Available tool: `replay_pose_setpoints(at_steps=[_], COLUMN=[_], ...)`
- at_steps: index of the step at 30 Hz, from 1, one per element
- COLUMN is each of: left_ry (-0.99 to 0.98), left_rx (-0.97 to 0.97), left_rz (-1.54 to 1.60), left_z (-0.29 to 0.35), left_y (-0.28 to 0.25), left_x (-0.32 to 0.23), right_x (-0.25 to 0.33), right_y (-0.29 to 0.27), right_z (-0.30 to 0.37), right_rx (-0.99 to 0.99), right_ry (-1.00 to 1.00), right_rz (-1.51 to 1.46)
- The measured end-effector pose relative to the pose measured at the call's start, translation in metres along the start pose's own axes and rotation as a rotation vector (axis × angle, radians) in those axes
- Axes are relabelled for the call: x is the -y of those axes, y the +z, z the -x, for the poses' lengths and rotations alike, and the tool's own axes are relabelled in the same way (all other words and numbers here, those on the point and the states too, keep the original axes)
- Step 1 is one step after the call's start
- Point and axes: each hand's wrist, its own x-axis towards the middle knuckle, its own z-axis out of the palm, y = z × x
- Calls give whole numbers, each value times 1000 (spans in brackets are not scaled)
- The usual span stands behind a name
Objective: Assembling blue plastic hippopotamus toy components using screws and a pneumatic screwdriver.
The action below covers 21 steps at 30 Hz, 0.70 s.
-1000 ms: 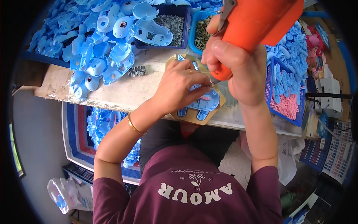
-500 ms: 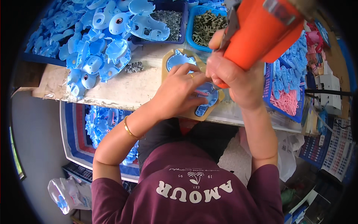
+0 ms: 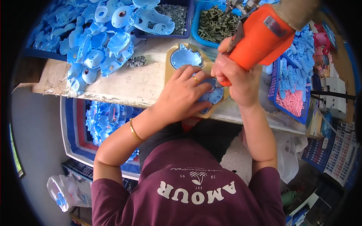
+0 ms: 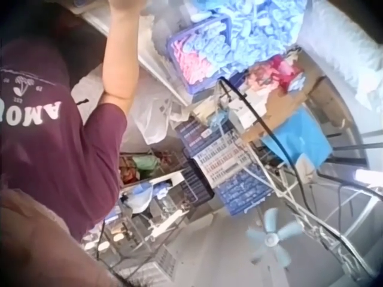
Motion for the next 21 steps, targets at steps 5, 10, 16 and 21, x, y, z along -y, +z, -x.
replay_pose_setpoints(at_steps=[5,10,16,21], left_ry=[-10,-2,16,-28], left_rx=[9,0,-48,-202], left_rz=[-12,-28,-49,29], left_z=[0,0,0,15], left_y=[2,2,-2,-16], left_x=[0,0,-2,3], right_x=[-4,-11,-3,19], right_y=[0,0,4,14], right_z=[1,8,1,-26], right_rx=[-28,-67,-12,103], right_ry=[-50,-76,-38,-381], right_rz=[27,102,-2,98])
